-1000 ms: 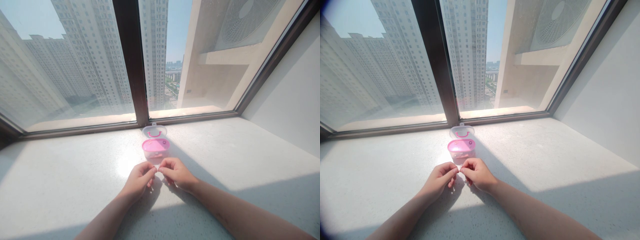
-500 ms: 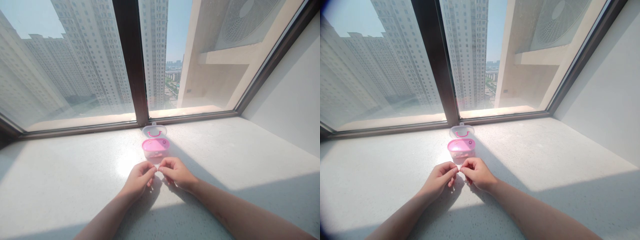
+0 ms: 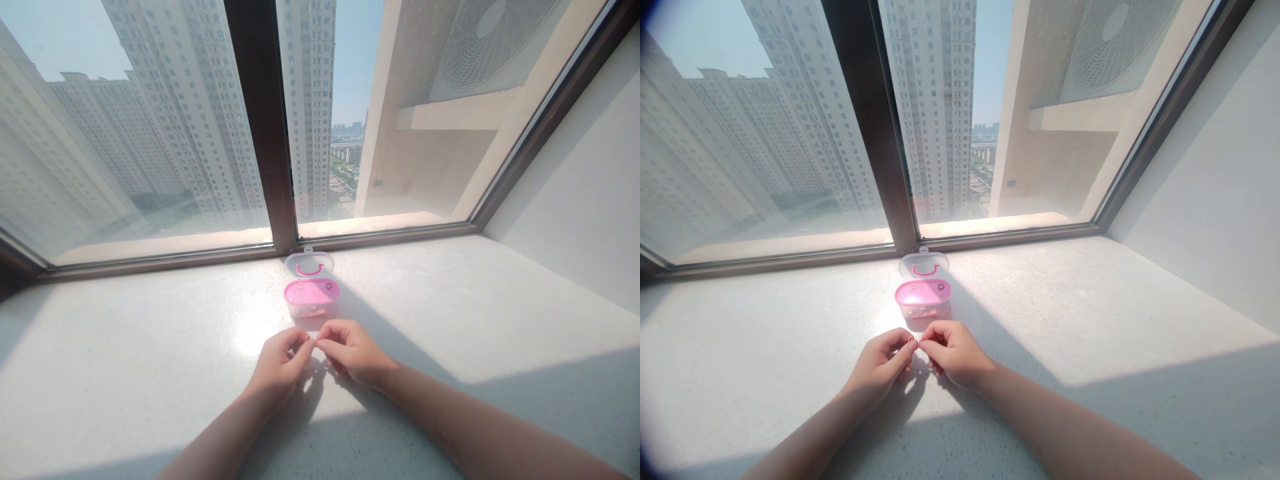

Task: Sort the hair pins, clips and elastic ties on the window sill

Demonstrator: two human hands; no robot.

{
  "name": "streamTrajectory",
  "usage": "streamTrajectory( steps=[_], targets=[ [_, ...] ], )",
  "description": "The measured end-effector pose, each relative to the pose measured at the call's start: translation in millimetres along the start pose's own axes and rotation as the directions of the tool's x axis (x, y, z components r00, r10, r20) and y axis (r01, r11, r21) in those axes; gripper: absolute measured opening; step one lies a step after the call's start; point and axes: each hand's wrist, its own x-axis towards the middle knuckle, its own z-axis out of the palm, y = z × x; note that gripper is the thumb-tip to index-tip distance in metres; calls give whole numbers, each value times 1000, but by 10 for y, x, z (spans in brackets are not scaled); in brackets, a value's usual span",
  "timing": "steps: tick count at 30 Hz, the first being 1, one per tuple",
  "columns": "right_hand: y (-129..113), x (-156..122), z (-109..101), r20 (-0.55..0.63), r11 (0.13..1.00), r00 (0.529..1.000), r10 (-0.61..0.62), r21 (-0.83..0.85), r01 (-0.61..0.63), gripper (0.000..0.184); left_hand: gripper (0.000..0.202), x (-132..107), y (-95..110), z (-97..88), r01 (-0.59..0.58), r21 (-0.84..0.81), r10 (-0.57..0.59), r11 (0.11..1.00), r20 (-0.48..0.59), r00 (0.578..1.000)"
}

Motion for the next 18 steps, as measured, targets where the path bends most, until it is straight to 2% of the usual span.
streamTrajectory(
  steps=[4,9,14,18],
  targets=[
    [22,-13,0,27,1000,1000,-14,6,14,19,25,-39,50,-9,-181,306,204,935,-45,978],
    [31,-35,12,36,1000,999,-29,-3,29,17,23,-31,5,-52,-330,454,360,828,20,933],
    [13,-54,29,28,996,999,-26,-79,29,15,26,-8,-49,-82,-425,541,407,726,160,899],
    [6,-51,28,32,993,998,-56,-101,59,16,28,-4,-29,-80,-437,499,385,749,210,899]
  ],
)
